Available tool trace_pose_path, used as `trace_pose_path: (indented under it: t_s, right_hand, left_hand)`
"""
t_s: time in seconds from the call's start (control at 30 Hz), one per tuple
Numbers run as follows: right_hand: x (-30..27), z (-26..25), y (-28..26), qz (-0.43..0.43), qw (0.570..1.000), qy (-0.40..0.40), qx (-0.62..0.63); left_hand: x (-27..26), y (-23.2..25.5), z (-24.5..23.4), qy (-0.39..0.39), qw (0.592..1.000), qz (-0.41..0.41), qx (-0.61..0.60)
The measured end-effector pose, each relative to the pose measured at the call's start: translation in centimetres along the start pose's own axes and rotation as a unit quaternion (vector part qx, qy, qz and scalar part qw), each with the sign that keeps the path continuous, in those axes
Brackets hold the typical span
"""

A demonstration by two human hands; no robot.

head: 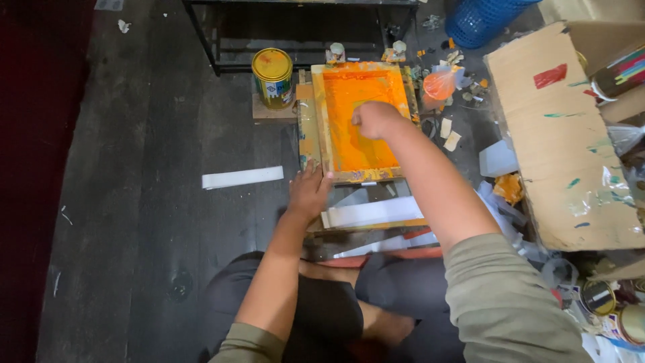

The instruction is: The person sits on the floor and performs screen printing by placing white paper under a wooden frame with orange ink. They use a squeegee to spread the ink across the screen, then lift the frame to reveal the printed paper.

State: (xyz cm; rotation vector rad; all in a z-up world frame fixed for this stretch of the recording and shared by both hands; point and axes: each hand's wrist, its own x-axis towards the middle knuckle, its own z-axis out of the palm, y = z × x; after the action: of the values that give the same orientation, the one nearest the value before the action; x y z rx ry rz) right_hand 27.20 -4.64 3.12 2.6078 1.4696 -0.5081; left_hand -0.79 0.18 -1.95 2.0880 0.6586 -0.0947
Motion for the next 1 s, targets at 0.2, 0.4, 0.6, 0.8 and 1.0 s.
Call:
trace_pose_path:
  t_s: [0.2,0.4,0.6,0.8,1.0]
  right_hand:
    - [3.6,1.6,0.1,0.023,0.999,0.048,-0.009]
    - [-0.1,0.3,-2.7,0.014,0.995,0.096,-0.005]
    - [-1.9,2.5,-2.7,-0.025,0.993,0.107,-0.052]
    - [-3.0,4.7,-2.1,-0.022,0.996,0.062,-0.06]
    - [-7.2,3.0,-3.2,-0.038,0.998,-0.04,-0.025]
  left_hand:
    - [-0.5,0.9,-1.0,0.008,1.0,-0.001,-0.026]
    - [-0.6,2.0,-1.8,0.003,1.0,-0.011,-0.018]
    - [-0.2,1.1,-1.1,0.027,0.999,0.007,-0.046]
    - [0.0,0.5,-0.4,0.024,1.0,-0.008,-0.013]
    - [0.0,0.2,-0.2,0.025,1.0,0.004,-0.016]
